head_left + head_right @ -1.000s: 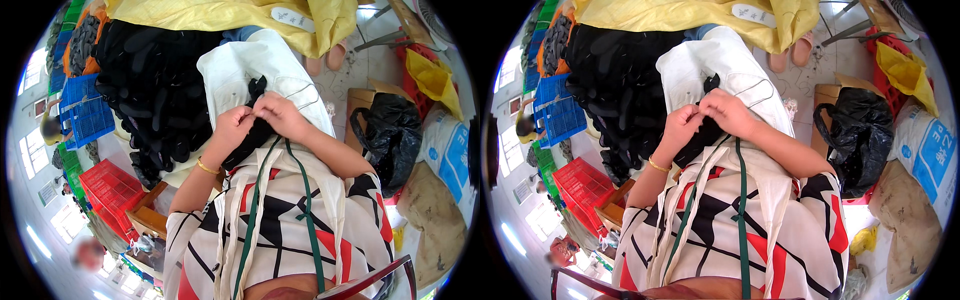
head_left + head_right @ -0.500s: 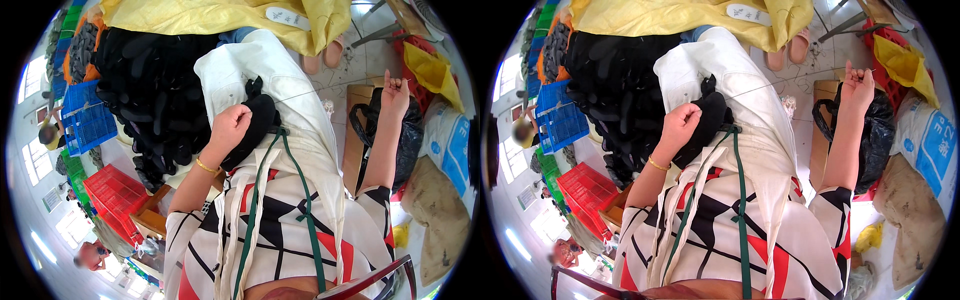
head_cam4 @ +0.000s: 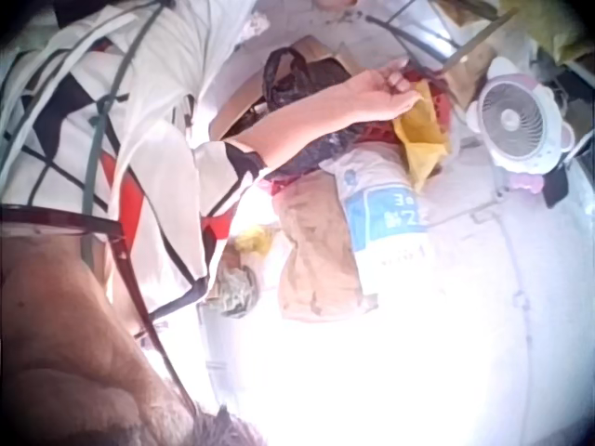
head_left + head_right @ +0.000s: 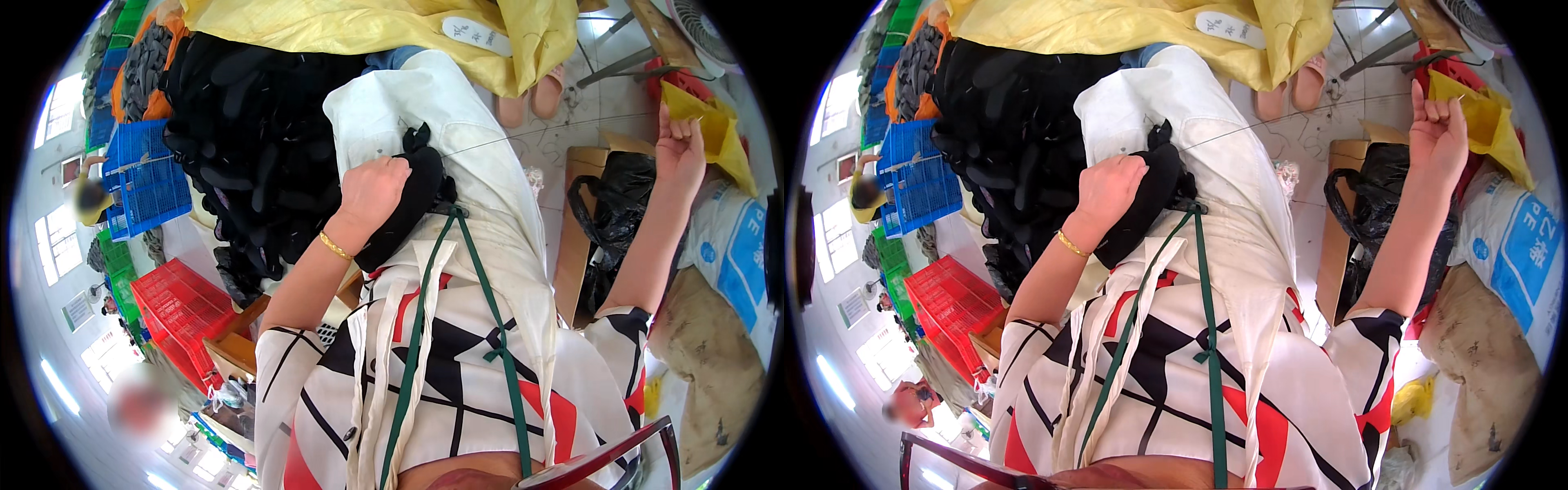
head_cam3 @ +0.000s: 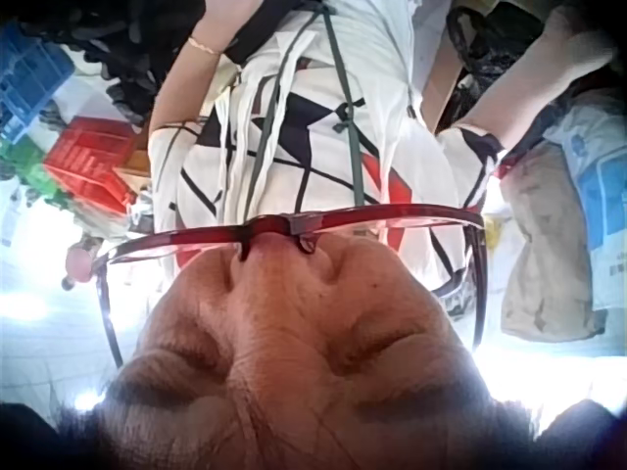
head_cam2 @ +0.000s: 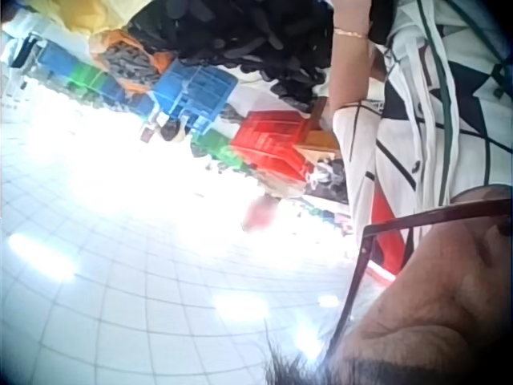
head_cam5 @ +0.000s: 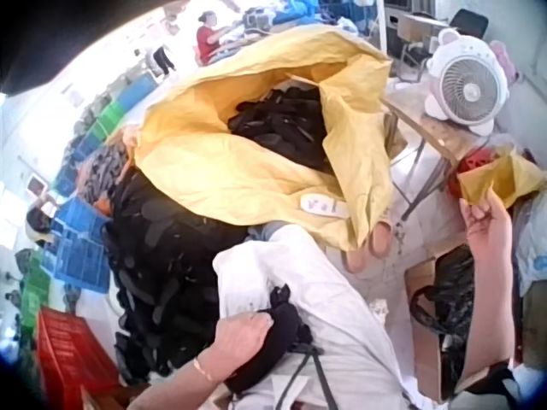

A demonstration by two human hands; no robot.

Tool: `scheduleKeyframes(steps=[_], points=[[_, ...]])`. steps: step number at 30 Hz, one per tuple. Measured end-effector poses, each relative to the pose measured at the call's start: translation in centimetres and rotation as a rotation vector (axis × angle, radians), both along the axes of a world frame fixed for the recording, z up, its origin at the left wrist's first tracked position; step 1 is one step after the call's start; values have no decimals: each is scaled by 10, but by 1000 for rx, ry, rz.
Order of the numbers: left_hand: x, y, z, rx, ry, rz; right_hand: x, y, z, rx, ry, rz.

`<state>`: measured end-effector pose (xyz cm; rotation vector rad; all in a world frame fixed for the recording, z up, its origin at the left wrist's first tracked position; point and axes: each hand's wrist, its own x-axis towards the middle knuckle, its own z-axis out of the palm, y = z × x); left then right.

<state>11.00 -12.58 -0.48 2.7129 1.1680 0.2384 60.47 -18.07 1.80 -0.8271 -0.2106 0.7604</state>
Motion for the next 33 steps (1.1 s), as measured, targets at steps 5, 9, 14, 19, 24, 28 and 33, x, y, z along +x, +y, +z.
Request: scheduleKeyframes(steps=[5, 9, 14, 19, 24, 28, 33], points=[[11, 8, 0, 88, 2, -120, 2, 19, 58, 14, -216, -78], [4, 10, -5, -39, -39, -21, 59, 24, 70, 168, -493, -265], [-12, 8, -22, -493, -392, 274, -68, 50, 31, -303, -890, 6], [-23, 10, -39, -611, -532, 359, -206, 41, -19, -144, -1555, 807], [-23, 11, -47, -744, -549, 434, -271, 44, -38, -4, -1955, 1034], [-26, 10, -52, -817, -561, 497, -273, 40, -28, 35, -1907, 917], [-24, 11, -48, -1023, -645, 624, -280, 16, -3, -383, -1884, 1242]])
